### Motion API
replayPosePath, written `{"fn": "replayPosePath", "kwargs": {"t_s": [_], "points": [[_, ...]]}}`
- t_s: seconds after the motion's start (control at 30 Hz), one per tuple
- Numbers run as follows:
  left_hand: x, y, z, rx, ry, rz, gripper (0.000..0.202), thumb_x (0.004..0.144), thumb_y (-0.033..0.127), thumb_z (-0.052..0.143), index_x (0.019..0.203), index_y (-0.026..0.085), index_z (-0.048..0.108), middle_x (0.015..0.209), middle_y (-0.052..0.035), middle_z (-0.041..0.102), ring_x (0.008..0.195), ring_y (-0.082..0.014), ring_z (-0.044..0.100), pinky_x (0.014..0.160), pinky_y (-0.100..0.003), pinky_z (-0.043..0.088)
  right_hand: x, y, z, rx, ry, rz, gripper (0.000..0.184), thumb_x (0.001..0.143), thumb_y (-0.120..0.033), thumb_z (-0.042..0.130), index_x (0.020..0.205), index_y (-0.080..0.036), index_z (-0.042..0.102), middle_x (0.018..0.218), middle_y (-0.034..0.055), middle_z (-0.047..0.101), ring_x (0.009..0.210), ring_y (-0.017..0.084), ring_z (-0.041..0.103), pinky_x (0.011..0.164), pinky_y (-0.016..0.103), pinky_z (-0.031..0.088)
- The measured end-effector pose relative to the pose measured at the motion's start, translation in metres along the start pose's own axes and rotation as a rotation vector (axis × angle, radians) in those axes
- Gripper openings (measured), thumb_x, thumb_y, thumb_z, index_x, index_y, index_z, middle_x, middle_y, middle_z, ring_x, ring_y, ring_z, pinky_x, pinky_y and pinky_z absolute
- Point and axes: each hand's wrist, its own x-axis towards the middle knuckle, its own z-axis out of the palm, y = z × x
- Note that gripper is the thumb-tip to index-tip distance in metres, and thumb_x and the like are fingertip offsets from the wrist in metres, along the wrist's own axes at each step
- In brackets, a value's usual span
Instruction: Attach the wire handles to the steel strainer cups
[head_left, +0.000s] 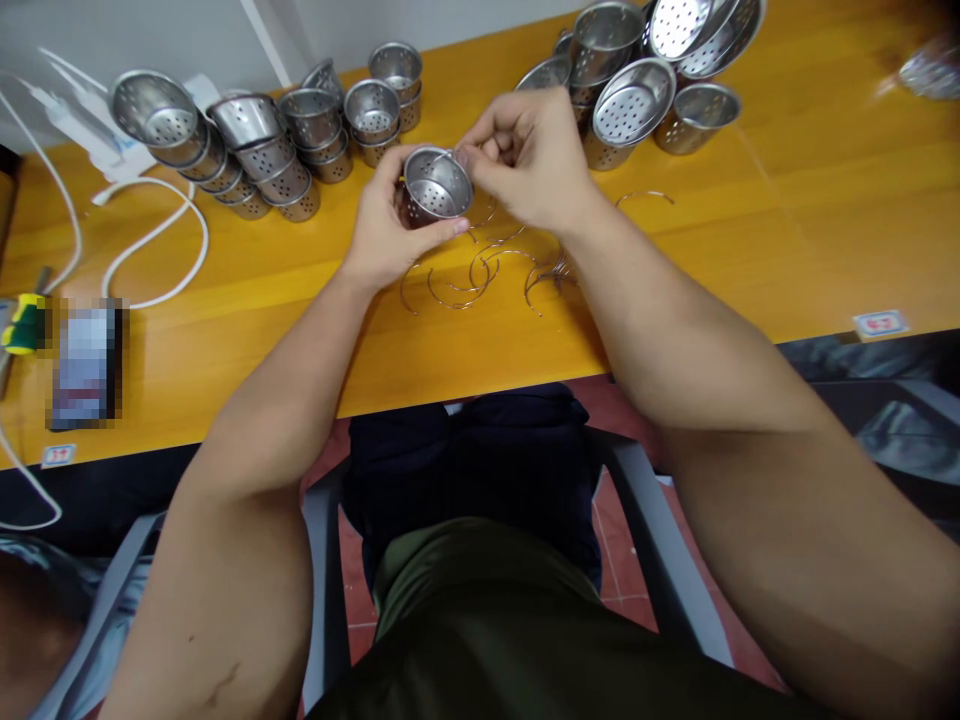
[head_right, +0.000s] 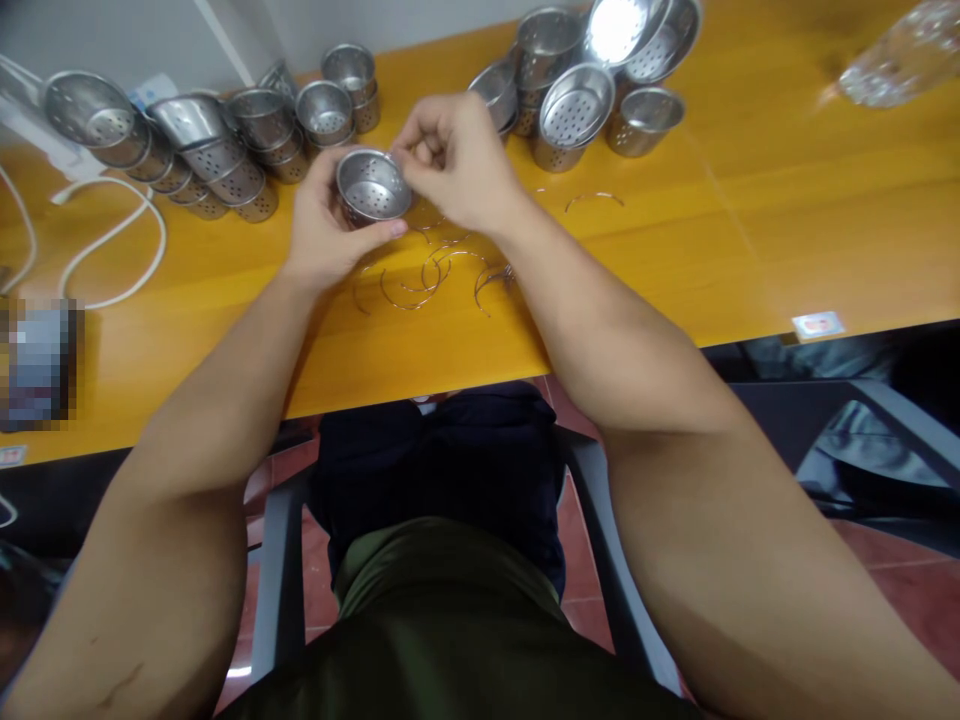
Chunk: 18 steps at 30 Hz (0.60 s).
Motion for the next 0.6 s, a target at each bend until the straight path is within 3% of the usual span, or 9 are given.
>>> {"fn": "replayPosePath", "kwargs": {"t_s": [0.13,0.27,0.37,0.5,0.6], "points": [[0.000,0.014,0.000,0.029,-0.037,-0.013,0.075,0.079,0.052,0.113,0.144,0.051,0.074,0.135,0.0003,0.084,0.134,-0.0392,0.076,0.114,-0.063,0.066,0.000,0.005,0.001,-0.032,0.035,0.025,0.037,0.095,-0.065,0.100,0.084,-0.041,0.074,0.068,0.0010,0.059,0.061,0.027,0.043,0.059,0.045,0.039],[0.000,0.007,0.001,0.095,0.019,-0.085,0.083,0.070,0.067,0.118,0.138,0.047,0.075,0.138,-0.0026,0.083,0.130,-0.0425,0.078,0.114,-0.066,0.068,0.000,0.010,0.001,-0.086,0.039,0.038,0.029,0.098,-0.048,0.097,0.087,-0.035,0.073,0.071,-0.0012,0.062,0.061,0.023,0.045,0.060,0.041,0.042],[0.000,0.006,0.003,0.195,0.045,-0.130,0.080,0.072,0.077,0.115,0.134,0.047,0.074,0.136,-0.0043,0.082,0.130,-0.0445,0.078,0.113,-0.070,0.069,0.000,0.011,0.004,-0.109,0.040,0.034,0.024,0.098,-0.039,0.094,0.091,-0.034,0.072,0.071,-0.0024,0.060,0.060,0.022,0.044,0.060,0.040,0.040],[0.000,0.015,0.008,0.270,0.032,-0.137,0.080,0.076,0.079,0.113,0.137,0.047,0.073,0.139,-0.0060,0.079,0.133,-0.0455,0.076,0.118,-0.071,0.067,-0.001,0.007,0.014,-0.071,0.062,0.030,0.022,0.095,-0.049,0.090,0.101,-0.038,0.072,0.069,-0.0040,0.054,0.058,0.024,0.042,0.059,0.043,0.035],[-0.002,0.021,0.012,0.302,0.018,-0.119,0.088,0.077,0.087,0.110,0.140,0.040,0.070,0.138,-0.0089,0.077,0.134,-0.0455,0.076,0.119,-0.067,0.066,-0.001,0.001,0.024,-0.052,0.071,0.086,0.031,0.088,-0.066,0.090,0.094,-0.045,0.068,0.068,-0.0013,0.056,0.062,0.029,0.047,0.056,0.047,0.033]]}}
